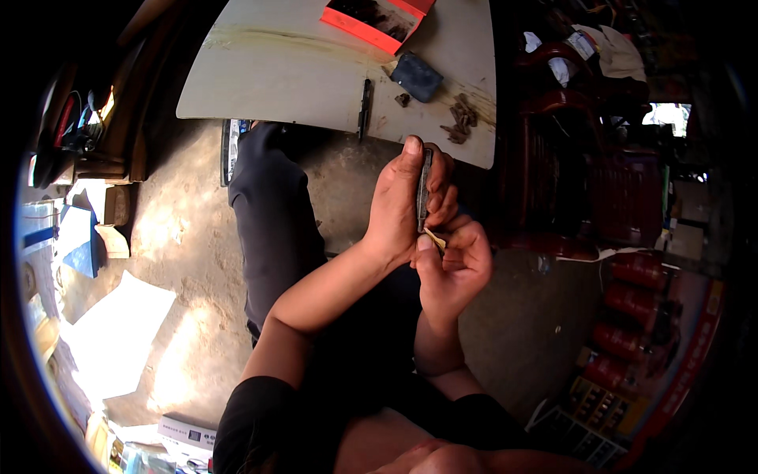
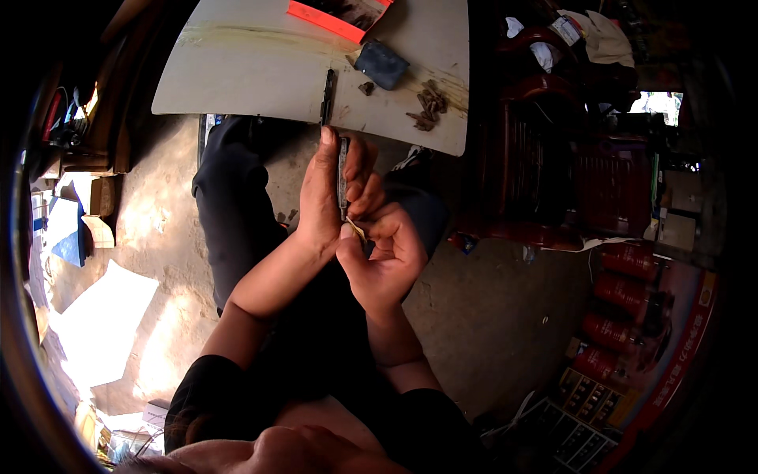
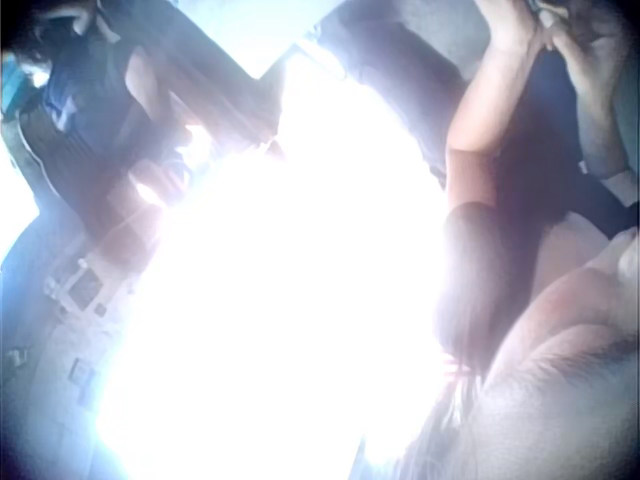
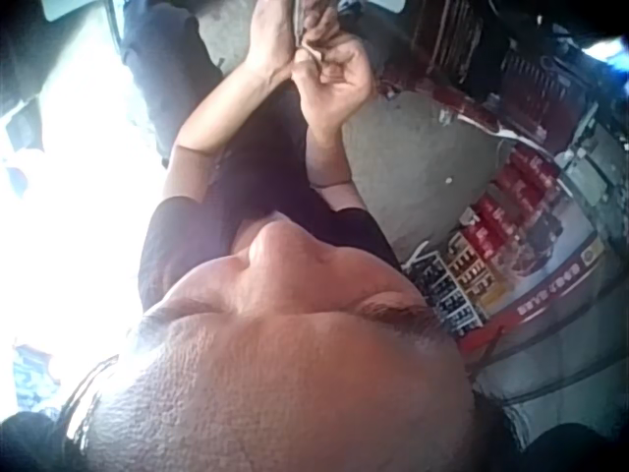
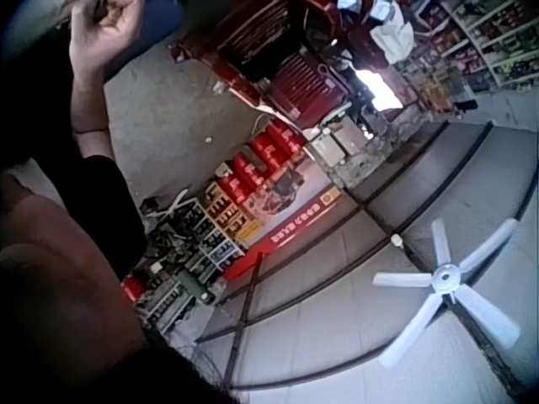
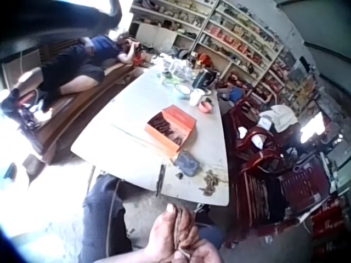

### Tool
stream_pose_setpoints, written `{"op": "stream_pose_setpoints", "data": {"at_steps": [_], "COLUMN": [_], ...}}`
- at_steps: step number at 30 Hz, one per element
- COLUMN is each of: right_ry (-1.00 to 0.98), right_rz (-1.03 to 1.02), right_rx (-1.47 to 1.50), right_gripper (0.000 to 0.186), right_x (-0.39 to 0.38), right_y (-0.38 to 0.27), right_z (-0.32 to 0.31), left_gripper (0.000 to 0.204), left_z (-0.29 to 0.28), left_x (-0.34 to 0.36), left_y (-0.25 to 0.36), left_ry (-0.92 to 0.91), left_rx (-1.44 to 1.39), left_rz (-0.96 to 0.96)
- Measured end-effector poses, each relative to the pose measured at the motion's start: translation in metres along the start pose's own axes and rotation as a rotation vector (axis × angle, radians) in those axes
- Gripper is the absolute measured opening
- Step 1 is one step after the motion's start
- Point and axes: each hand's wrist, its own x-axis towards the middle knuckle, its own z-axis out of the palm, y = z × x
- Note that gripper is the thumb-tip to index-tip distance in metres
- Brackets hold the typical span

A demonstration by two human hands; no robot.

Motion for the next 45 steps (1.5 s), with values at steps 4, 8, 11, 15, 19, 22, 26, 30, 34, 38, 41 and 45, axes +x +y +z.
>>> {"op": "stream_pose_setpoints", "data": {"at_steps": [4, 8, 11, 15, 19, 22, 26, 30, 34, 38, 41, 45], "right_ry": [0.006, 0.003, 0.007, 0.004, -0.058, -0.085, -0.012, -0.054, -0.007, -0.059, -0.042, -0.046], "right_rz": [0.010, 0.038, 0.020, 0.096, 0.058, 0.034, 0.090, 0.083, 0.096, 0.052, 0.073, 0.066], "right_rx": [-0.006, 0.031, -0.027, 0.043, 0.039, 0.002, 0.047, 0.043, 0.038, 0.029, 0.024, 0.014], "right_gripper": [0.023, 0.021, 0.022, 0.021, 0.022, 0.025, 0.022, 0.022, 0.022, 0.022, 0.022, 0.021], "right_x": [0.0003, -0.0022, -0.0004, 0.0004, 0.0033, 0.0028, 0.0009, 0.0031, 0.0009, 0.0047, 0.0042, 0.0042], "right_y": [-0.0006, -0.0022, -0.0020, -0.0063, -0.0072, -0.0052, -0.0068, -0.0066, -0.0035, -0.0028, -0.0026, -0.0018], "right_z": [0.0026, 0.0015, 0.0025, 0.0017, -0.0017, -0.0033, -0.0008, -0.0036, -0.0034, -0.0040, -0.0043, -0.0050], "left_gripper": [0.050, 0.049, 0.048, 0.048, 0.048, 0.047, 0.047, 0.047, 0.047, 0.047, 0.048, 0.049], "left_z": [0.0006, 0.0007, 0.0005, -0.0008, -0.0012, 0.0005, 0.0017, -0.0022, 0.0036, -0.0024, -0.0012, -0.0018], "left_x": [-0.0001, -0.0006, -0.0008, -0.0013, -0.0023, -0.0033, -0.0036, -0.0022, -0.0029, -0.0016, -0.0003, -0.0010], "left_y": [0.0019, 0.0013, 0.0007, 0.0007, 0.0017, -0.0003, -0.0026, -0.0024, -0.0038, -0.0030, -0.0033, -0.0052], "left_ry": [-0.002, 0.013, 0.022, 0.031, 0.030, 0.053, 0.066, 0.060, 0.098, 0.076, 0.090, 0.101], "left_rx": [0.032, 0.058, 0.085, 0.116, 0.106, 0.087, 0.123, 0.090, 0.123, 0.114, 0.114, 0.162], "left_rz": [0.018, 0.041, 0.054, 0.047, 0.020, 0.014, 0.048, 0.023, 0.059, 0.041, 0.047, 0.056]}}
